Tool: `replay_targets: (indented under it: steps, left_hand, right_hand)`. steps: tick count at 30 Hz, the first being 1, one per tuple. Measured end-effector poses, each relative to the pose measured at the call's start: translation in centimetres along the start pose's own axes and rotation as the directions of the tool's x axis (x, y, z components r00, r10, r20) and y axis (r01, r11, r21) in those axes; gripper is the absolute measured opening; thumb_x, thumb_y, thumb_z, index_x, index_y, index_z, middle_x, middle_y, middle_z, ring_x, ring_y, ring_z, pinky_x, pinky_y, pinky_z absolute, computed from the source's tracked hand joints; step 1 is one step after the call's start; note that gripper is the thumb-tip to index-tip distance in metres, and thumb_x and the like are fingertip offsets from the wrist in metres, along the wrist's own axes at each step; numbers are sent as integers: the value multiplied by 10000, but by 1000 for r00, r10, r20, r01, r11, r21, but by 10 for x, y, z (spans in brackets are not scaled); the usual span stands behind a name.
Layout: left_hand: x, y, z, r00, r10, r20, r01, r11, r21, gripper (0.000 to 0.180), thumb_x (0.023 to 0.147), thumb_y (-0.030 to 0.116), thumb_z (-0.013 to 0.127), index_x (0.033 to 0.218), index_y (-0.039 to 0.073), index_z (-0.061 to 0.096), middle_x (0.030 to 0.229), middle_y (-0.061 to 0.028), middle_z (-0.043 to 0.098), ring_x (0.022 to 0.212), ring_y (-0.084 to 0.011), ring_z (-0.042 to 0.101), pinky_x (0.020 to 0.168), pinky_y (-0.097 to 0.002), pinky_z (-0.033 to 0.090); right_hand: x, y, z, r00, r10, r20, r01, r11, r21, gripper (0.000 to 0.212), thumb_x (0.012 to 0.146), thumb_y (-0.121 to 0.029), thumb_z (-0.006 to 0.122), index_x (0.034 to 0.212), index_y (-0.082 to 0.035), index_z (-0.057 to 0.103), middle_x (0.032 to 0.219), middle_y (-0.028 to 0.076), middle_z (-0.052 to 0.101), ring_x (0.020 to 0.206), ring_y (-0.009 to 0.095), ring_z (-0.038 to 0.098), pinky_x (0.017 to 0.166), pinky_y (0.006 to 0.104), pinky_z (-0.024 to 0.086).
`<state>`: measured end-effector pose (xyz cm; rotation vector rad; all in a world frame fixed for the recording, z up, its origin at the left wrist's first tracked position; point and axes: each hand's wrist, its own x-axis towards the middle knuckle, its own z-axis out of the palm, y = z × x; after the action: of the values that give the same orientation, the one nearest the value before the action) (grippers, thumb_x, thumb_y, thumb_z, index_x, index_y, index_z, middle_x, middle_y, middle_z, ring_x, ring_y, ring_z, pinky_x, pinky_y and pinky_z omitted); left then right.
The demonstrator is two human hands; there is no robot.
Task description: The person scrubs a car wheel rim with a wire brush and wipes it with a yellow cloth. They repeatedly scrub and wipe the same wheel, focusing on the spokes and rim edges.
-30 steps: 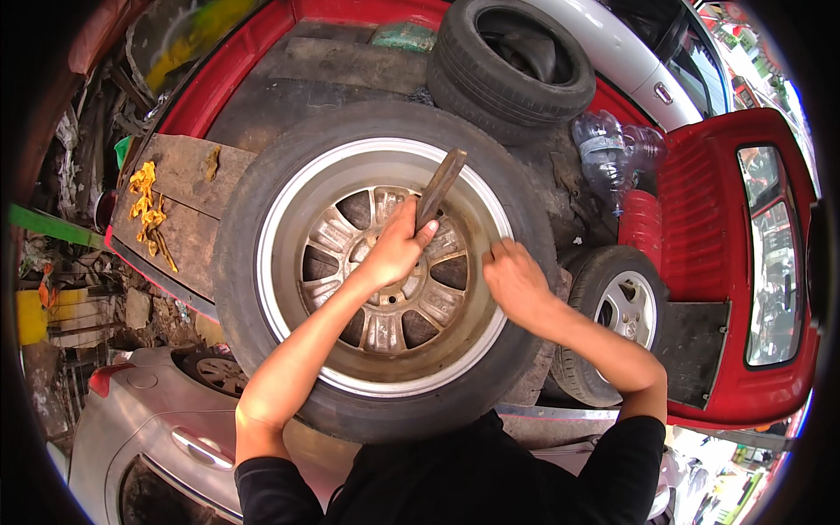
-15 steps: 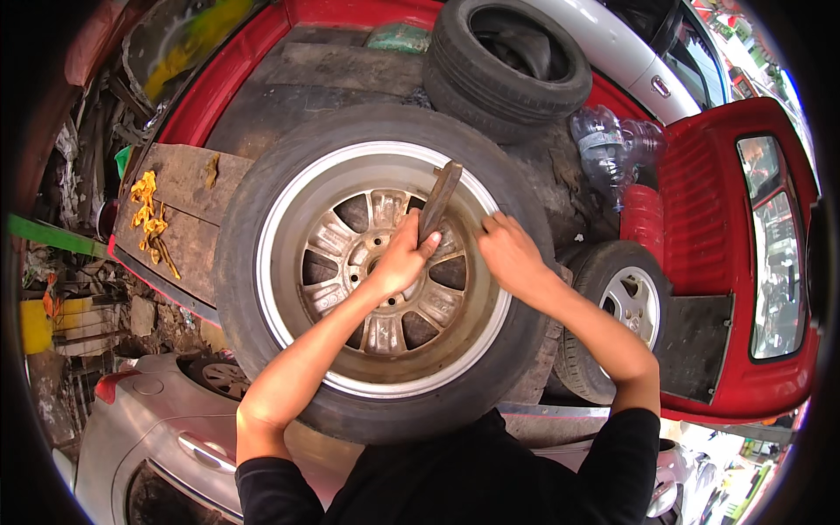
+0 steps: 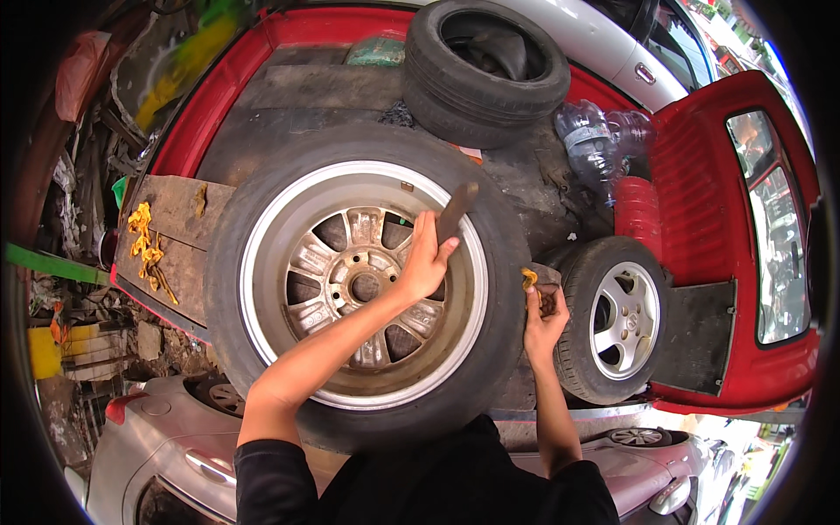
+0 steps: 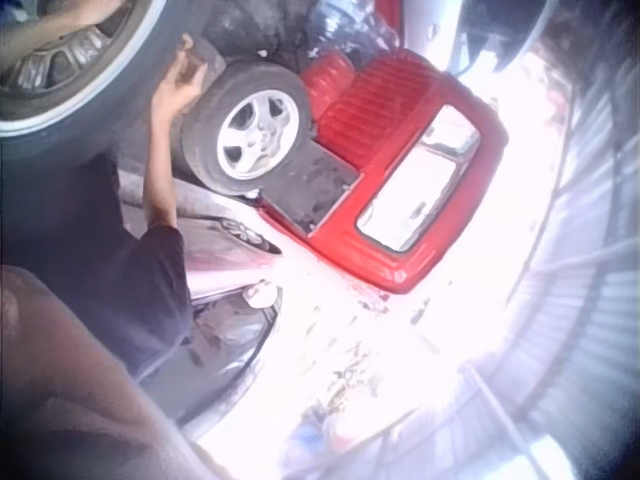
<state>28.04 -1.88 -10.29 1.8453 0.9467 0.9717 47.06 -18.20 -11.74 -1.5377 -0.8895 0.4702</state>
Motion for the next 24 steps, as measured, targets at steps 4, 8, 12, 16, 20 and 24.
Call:
replay_targets:
  steps: [4, 8, 12, 16, 20, 24]
  left_hand:
    - [-19, -1, 5, 993, -41, 114, 35, 998, 55, 433, 1007, 182, 610, 1319, -33, 401, 1200, -234, 432, 1193, -393, 455, 1069, -456, 359]
    - [-11, 2, 10, 999, 33, 28, -34, 999, 22, 414, 1000, 141, 603, 1314, -44, 407, 1211, -243, 439, 1203, -414, 456, 1070, -471, 360]
    - [1, -4, 5, 998, 8, -60, -7, 1000, 13, 391, 1002, 122, 597, 1311, -40, 421, 1199, -229, 463, 1190, -405, 472, 1058, -464, 374]
    - [-2, -12, 5, 996, -54, -69, 60, 993, 100, 360, 1012, 140, 598, 1283, -28, 431, 1157, -220, 467, 1135, -387, 498, 1042, -449, 387]
    - [-3, -13, 7, 992, 35, -119, -33, 999, 17, 363, 1012, 140, 603, 1292, -15, 431, 1163, -218, 469, 1137, -376, 497, 1047, -438, 381]
    - [2, -1, 5, 991, -103, -81, 105, 994, 20, 380, 997, 133, 611, 1270, -41, 413, 1177, -239, 449, 1161, -432, 453, 1047, -491, 359]
  right_hand:
    - [12, -10, 5, 999, -25, 22, 26, 999, -41, 66, 967, -13, 671, 973, 35, 626, 855, 62, 669, 790, 110, 615, 749, 265, 483]
    - [22, -27, 13, 985, -161, 70, 171, 968, -185, 79, 939, 38, 614, 1014, 46, 637, 955, 150, 652, 854, 221, 645, 792, 333, 507]
    - [26, -42, 18, 940, -277, 200, 332, 877, -347, 187, 930, 46, 571, 1091, 40, 667, 1053, 184, 587, 939, 303, 632, 841, 391, 514]
    - [26, -53, 16, 926, -281, 254, 358, 868, -343, 196, 951, -25, 610, 1114, 5, 713, 1065, 171, 555, 1009, 323, 610, 889, 411, 503]
    - [26, -55, 18, 928, -249, 277, 338, 875, -347, 276, 872, -107, 757, 1122, -14, 687, 1114, 175, 549, 1075, 349, 580, 930, 440, 477]
    - [28, -53, 21, 931, -262, 254, 338, 880, -332, 300, 847, -92, 784, 1118, -15, 680, 1096, 166, 542, 1033, 346, 589, 905, 435, 483]
